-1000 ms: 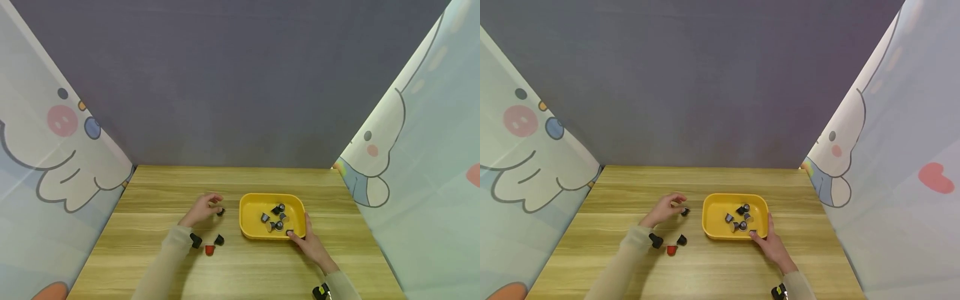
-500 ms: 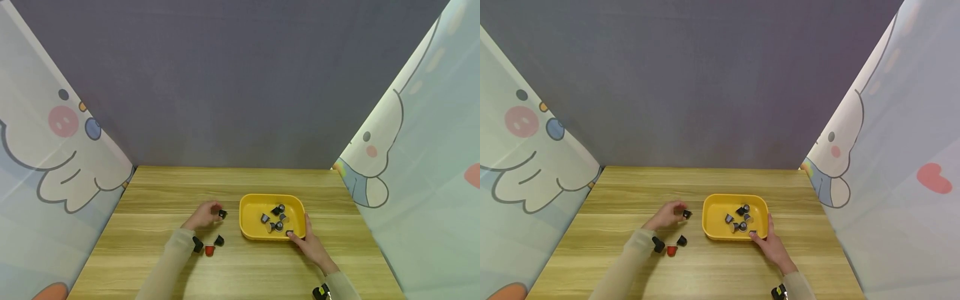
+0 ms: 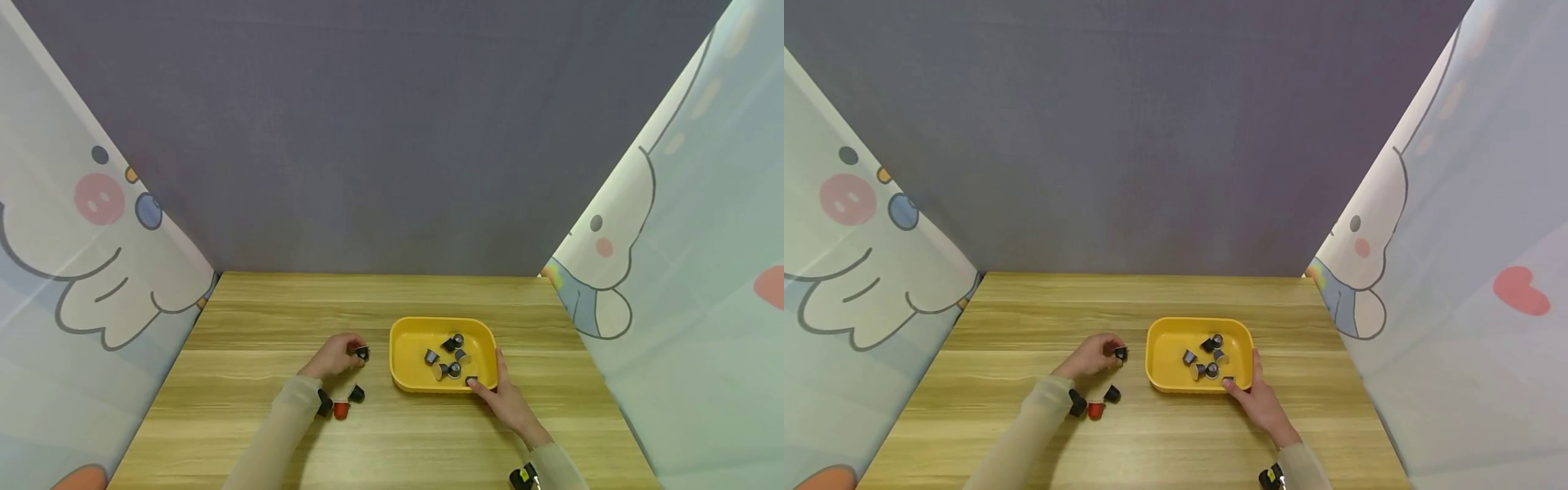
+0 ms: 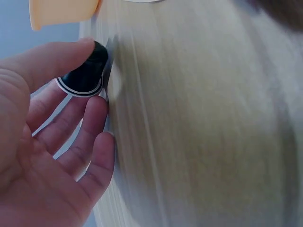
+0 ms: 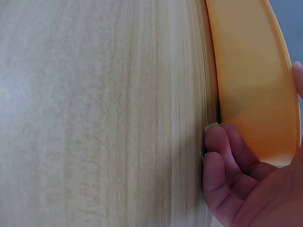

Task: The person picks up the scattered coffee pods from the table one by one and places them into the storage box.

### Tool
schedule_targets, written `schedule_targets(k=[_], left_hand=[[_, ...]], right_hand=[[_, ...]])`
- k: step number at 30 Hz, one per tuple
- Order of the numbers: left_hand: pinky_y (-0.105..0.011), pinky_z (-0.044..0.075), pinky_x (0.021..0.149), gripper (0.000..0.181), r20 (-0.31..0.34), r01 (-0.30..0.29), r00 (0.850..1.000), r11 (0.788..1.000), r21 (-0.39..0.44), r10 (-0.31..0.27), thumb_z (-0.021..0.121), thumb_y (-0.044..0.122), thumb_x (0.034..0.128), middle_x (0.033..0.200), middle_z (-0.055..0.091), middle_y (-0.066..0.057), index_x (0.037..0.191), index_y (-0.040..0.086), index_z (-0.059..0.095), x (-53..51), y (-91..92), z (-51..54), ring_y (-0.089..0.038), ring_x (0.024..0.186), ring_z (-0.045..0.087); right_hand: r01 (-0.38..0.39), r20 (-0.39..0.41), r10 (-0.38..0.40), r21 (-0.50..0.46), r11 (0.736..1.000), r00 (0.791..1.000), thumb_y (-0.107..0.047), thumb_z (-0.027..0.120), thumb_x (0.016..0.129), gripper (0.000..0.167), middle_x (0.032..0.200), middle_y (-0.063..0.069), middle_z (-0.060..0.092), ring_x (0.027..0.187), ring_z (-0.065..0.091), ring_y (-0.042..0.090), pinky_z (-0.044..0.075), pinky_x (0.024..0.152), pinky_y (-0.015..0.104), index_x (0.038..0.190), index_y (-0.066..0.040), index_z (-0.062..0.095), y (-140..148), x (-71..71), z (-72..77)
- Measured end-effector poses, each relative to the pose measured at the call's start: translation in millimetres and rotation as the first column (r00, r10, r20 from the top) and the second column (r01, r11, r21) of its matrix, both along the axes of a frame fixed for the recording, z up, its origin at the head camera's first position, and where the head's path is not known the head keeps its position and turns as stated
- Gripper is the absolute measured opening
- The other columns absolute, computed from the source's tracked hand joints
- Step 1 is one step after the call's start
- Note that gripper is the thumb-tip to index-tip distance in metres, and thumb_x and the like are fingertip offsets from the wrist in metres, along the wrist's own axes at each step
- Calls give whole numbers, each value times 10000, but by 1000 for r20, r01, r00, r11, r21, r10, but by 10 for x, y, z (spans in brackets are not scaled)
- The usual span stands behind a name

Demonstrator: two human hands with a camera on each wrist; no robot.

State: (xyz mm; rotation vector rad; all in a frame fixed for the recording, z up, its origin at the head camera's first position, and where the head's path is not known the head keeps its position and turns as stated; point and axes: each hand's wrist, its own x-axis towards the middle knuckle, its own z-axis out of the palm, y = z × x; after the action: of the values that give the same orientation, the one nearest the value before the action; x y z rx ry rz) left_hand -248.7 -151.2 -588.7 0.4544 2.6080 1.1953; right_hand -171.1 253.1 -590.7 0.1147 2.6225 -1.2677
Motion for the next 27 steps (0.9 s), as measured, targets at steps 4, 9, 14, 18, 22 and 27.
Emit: schedule_targets(k=[4, 9, 14, 18, 22, 27], left_hand=[[-351, 506, 725, 271, 0, -52, 999, 999, -16, 52, 787, 138, 858, 920, 638, 20, 1111, 98, 697, -22, 9, -34, -147, 832, 572], [-328, 496, 688, 272, -23, -105, 994, 994, -24, 105, 785, 186, 855, 894, 635, 24, 1098, 93, 706, -43, -3, -85, -137, 800, 565], [-329, 494, 685, 231, 3, -152, 988, 988, -7, 152, 772, 176, 860, 874, 642, 26, 1071, 105, 714, -32, -11, -59, -139, 781, 573], [-325, 497, 677, 229, -3, -158, 987, 987, 30, 159, 748, 163, 869, 871, 642, 30, 1088, 100, 718, -34, -21, -37, -142, 773, 572], [-329, 498, 706, 226, -24, -168, 985, 982, 84, 170, 745, 171, 860, 858, 637, 37, 1076, 107, 721, -63, -21, 3, -145, 785, 572], [-335, 503, 709, 183, -61, -164, 983, 978, 132, 173, 745, 179, 873, 857, 649, 46, 1049, 132, 728, -104, -3, 77, -144, 802, 592]], right_hand=[[-2, 0, 2, 4, 1000, 1000, -545, 648, 922, 1085, 1155, 262, 631, 679, 597, 184, 510, 610, 304, 1593, -175, -120, -4, -4, 7], [6, 13, -6, 6, 1000, 1000, -547, 649, 921, 1084, 1027, 206, 660, 654, 586, 188, 500, 607, 313, 1593, -196, -125, -13, -9, 18], [6, 27, -6, -3, 1000, 1000, -523, 647, 933, 1070, 896, 126, 652, 623, 576, 203, 492, 588, 323, 1591, -201, -133, -15, -2, 21], [3, 27, -3, -13, 1000, 1000, -519, 645, 935, 1067, 878, 117, 648, 621, 572, 208, 489, 584, 321, 1591, -198, -134, -17, 3, 26], [-1, 31, 1, -14, 1000, 1000, -527, 641, 935, 1068, 805, 95, 625, 613, 565, 207, 481, 583, 317, 1589, -203, -140, -14, -5, 27], [-2, 35, 2, -10, 1000, 999, -520, 639, 939, 1062, 769, 86, 614, 607, 564, 206, 478, 578, 317, 1591, -201, -136, -5, -17, 18]])
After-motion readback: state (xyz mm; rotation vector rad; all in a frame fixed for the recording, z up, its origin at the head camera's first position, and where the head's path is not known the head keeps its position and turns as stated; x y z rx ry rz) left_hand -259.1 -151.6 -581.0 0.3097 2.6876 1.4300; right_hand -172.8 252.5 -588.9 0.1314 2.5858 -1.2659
